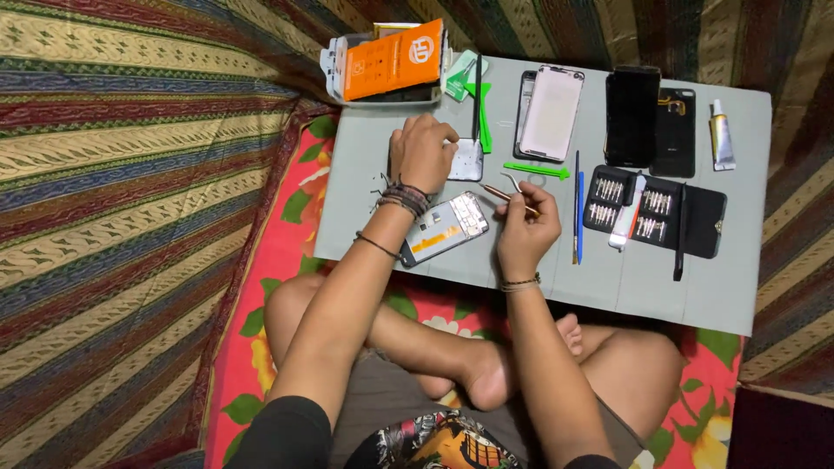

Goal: Connecting ribbon cables and reassembling internal components of a smartphone using tweezers.

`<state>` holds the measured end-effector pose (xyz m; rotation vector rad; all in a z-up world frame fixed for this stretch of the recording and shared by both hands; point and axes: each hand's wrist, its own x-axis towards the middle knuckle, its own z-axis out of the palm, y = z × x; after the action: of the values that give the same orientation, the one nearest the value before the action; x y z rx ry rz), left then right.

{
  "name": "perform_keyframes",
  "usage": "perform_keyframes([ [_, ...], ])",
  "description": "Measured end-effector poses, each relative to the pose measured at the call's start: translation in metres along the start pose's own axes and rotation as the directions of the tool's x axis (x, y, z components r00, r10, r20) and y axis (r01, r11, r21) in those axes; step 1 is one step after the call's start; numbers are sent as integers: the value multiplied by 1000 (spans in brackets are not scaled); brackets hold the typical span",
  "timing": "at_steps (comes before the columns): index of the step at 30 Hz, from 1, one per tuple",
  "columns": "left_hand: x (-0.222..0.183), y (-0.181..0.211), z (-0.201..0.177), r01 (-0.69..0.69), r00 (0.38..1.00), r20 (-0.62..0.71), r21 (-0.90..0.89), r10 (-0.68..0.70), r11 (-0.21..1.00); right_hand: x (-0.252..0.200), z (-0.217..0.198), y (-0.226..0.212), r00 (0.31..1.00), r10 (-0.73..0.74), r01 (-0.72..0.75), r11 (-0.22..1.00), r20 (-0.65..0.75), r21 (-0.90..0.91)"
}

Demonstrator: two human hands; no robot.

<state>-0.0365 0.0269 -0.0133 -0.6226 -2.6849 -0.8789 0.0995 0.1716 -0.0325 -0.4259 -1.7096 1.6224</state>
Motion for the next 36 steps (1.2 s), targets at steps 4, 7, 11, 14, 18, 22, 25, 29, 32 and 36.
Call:
perform_keyframes([
  [4,0,0,-4,-92,996,12,3,92,996,-2,2,-5,999,27,-27,1000,-20,16],
  [7,-5,1,-8,-100,995,3,14,100,995,-1,0,-6,1000,8,-7,1000,-6,3],
  [11,-11,-6,-6,-56,996,68,57,52,997,-2,0,-8,1000,12,-12,1000,-14,-1],
  [14,-11,-6,-11,-30,993,115,48,24,998,-1,0,-7,1000,-21,21,1000,10,-4],
  [18,-16,-7,-22,12,998,59,5,-13,1000,-1,0,-5,999,-31,31,999,18,-12],
  [22,-35,-1,-45,47,998,-38,-6,-48,999,-1,1,-6,999,-43,43,999,30,-9],
  [25,-69,-7,-41,37,999,5,-26,-37,999,-4,-2,-12,997,-24,27,999,77,-30],
  [29,-110,17,-58,63,990,135,-122,-46,991,-12,-13,-11,995,-17,21,999,93,-37],
  [32,-125,31,-66,13,991,136,-28,-10,1000,-21,-19,-13,991,-41,48,997,129,-54],
  [36,-128,33,-59,51,989,136,-10,-49,999,-31,-25,-14,990,-68,82,991,127,-107],
])
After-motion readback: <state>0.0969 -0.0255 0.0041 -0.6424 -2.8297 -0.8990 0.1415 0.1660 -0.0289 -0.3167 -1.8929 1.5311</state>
